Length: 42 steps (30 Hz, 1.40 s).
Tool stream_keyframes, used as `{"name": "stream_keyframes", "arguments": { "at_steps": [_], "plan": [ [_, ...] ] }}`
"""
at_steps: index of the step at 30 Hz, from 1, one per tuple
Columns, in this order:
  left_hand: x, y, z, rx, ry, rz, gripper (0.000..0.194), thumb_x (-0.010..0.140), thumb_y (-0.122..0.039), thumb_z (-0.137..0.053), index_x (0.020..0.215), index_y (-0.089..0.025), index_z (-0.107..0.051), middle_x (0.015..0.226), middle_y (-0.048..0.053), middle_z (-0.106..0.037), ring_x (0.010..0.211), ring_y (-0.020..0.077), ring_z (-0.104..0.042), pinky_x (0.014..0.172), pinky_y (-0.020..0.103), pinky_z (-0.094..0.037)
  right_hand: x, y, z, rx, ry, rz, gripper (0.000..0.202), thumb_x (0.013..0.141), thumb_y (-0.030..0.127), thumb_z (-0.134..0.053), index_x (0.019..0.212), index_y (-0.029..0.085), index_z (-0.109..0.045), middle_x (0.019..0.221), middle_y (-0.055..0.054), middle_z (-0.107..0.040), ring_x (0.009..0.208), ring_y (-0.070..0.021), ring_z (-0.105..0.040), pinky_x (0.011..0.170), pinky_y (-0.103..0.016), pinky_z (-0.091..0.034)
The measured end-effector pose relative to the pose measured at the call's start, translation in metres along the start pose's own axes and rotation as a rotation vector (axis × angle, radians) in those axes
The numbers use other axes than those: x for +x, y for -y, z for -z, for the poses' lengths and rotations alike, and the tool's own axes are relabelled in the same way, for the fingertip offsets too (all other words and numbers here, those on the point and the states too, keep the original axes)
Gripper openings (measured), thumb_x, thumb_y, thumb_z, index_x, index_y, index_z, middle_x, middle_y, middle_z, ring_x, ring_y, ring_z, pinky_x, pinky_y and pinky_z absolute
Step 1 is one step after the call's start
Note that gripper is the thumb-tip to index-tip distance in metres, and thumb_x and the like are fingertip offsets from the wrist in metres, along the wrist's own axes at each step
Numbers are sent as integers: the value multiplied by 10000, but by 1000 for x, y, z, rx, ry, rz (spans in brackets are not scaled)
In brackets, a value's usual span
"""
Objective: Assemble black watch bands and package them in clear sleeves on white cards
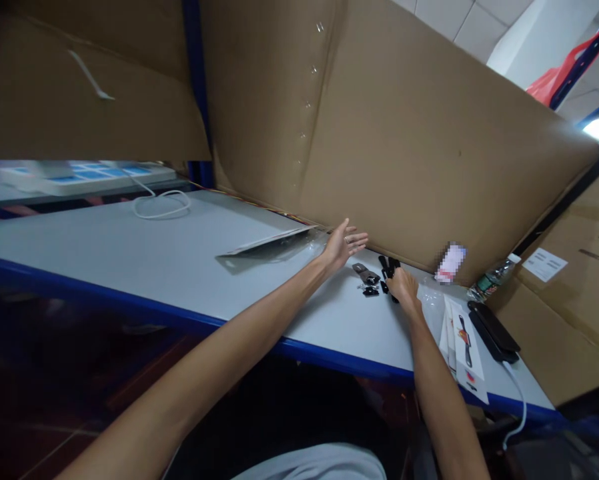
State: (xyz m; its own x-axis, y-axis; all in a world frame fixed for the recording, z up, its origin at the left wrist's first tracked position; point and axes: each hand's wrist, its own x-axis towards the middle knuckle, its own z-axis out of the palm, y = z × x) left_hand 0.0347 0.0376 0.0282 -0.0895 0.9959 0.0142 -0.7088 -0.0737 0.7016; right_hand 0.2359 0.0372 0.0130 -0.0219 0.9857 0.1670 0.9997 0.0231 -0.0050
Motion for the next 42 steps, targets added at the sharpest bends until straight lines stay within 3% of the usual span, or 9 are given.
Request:
{"name": "stream_keyframes", "arguments": {
  "at_steps": [4, 8, 11, 14, 19, 22, 24, 31, 42],
  "plan": [
    [2, 4, -2, 193, -64, -66, 406, 987, -451, -482, 1240, -153, -590, 1033, 172, -742, 976, 251, -719, 850, 353, -542, -9, 8, 5, -68, 16, 23, 326, 927, 374, -574, 1122, 161, -725, 1169, -191, -724, 1111, -320, -684, 796, -331, -490],
    [0, 1, -9, 548, -39, -282, 131, 873, -328, -687, 920, -206, -680, 872, 113, -724, 1000, 274, -686, 923, 402, -503, -15, 10, 12, -58, 15, 8, 329, 946, 368, -544, 1098, 155, -744, 1173, -207, -721, 1115, -334, -685, 808, -346, -498],
    [3, -21, -2, 879, 13, -463, 98, 788, -274, -771, 815, -213, -700, 930, 139, -729, 1108, 318, -643, 1019, 432, -442, -18, 9, 15, -48, 14, -13, 323, 949, 331, -542, 1107, 142, -750, 1162, -222, -720, 1108, -344, -688, 805, -347, -498],
    [8, -66, 31, 1163, -65, -494, 113, 771, -280, -782, 835, -211, -719, 1036, 166, -733, 1203, 348, -607, 1039, 421, -426, -19, 9, 16, -37, -6, -8, 336, 956, 319, -531, 1109, 121, -756, 1152, -242, -716, 1106, -353, -686, 811, -350, -494],
    [0, -142, 105, 1636, -198, -236, 344, 803, -439, -735, 1028, -179, -734, 1269, 176, -692, 1356, 351, -512, 1036, 359, -438, -20, 11, 24, 78, -69, -15, 371, 966, 349, -496, 1067, 128, -777, 1141, -246, -715, 1103, -378, -679, 825, -391, -496],
    [-11, -152, 125, 2084, -18, 112, 560, 894, -547, -581, 1295, -162, -646, 1378, 161, -641, 1260, 300, -604, 959, 317, -491, -22, 12, 29, 139, -97, 9, 404, 972, 372, -466, 1055, 137, -784, 1127, -248, -717, 1089, -383, -680, 823, -409, -498],
    [-15, -144, 127, 2257, 36, 253, 533, 910, -504, -559, 1307, -160, -654, 1341, 165, -665, 1177, 295, -657, 903, 311, -514, -22, 12, 30, 145, -90, 27, 403, 968, 362, -461, 1036, 136, -789, 1110, -248, -722, 1078, -384, -682, 820, -413, -498],
    [-19, -113, 127, 2383, -163, 128, 414, 910, -284, -529, 1232, -97, -711, 1316, 268, -646, 1221, 395, -617, 960, 425, -480, -19, 16, 17, 150, -111, 103, 401, 977, 349, -449, 1042, 138, -783, 1081, -236, -731, 1045, -364, -695, 806, -397, -492],
    [-20, -166, 146, 1990, -284, 104, 140, 777, -278, -693, 789, -148, -740, 888, 132, -755, 1046, 341, -684, 838, 308, -478, -18, 20, 13, 194, -176, 159, 408, 990, 367, -443, 1024, 160, -792, 1028, -225, -745, 955, -348, -719, 757, -385, -484]
  ]
}}
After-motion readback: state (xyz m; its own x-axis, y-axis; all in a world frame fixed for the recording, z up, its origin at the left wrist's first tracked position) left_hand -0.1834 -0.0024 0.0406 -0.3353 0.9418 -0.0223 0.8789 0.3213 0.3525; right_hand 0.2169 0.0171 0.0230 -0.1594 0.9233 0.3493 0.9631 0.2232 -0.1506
